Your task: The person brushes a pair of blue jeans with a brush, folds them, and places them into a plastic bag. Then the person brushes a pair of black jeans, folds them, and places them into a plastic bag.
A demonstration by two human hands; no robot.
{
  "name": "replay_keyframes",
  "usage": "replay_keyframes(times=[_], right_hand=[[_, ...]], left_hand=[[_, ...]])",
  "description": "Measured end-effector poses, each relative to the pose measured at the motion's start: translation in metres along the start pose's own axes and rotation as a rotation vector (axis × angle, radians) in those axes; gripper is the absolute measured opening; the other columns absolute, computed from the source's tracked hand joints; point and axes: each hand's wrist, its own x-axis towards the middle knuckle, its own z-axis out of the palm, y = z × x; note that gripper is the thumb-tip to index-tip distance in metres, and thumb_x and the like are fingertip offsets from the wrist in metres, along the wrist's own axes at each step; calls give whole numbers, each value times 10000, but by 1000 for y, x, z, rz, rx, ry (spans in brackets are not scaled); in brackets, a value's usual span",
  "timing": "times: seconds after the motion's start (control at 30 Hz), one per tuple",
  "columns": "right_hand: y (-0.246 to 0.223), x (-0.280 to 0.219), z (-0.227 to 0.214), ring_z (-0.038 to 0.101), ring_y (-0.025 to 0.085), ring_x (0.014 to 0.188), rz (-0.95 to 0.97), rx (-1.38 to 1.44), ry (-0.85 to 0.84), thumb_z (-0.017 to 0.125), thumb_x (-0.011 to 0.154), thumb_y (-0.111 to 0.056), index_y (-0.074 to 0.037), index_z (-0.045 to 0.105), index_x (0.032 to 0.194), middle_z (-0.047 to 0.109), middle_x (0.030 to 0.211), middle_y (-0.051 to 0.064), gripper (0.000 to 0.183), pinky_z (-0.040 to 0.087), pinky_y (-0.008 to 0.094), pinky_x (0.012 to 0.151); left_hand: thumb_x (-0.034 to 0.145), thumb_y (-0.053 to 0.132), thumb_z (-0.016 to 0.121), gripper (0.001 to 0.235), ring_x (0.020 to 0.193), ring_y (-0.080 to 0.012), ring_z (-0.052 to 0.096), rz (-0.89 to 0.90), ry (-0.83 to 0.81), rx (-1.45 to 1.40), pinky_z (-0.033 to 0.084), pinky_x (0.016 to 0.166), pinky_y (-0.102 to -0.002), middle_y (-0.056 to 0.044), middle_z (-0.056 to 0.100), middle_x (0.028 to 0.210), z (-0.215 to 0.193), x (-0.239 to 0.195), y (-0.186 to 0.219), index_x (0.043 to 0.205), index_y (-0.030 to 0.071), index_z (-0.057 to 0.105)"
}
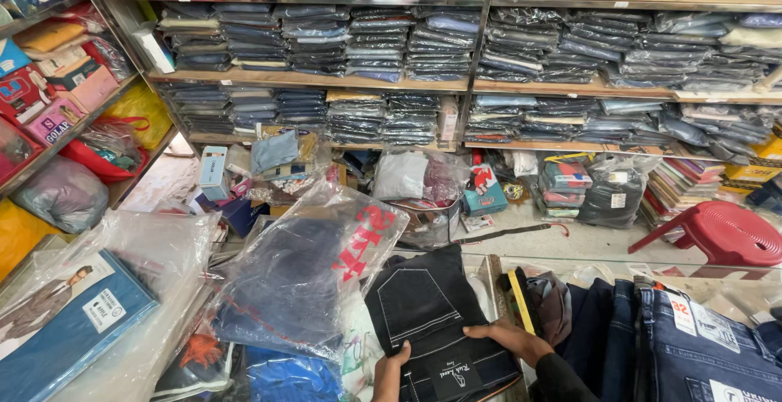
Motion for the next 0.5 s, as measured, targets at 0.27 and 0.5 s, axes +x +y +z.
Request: replay_keyframes(times=[0.27, 0.5], right_hand=[[8, -75, 19, 558, 375, 1378, -182, 413, 187, 808, 713, -146, -164, 255, 1555, 460, 1540, 241, 1008, 486, 432, 1101], [-12, -108, 74, 375, 243, 1510, -649, 71, 450, 674, 853, -224, -174, 548, 1540, 453, 1598, 122, 701, 293, 344, 1196]], left_hand=[[661, 20, 790, 550, 1127, -274, 715, 302, -223, -153, 542, 984, -344, -194, 743, 1227, 36, -57, 23, 1190, -45, 658], [839, 175, 678, 623, 1186, -300, 722, 238, 46, 470, 566, 965, -378, -193, 765, 1170, 100, -159, 157, 1413, 53, 468]])
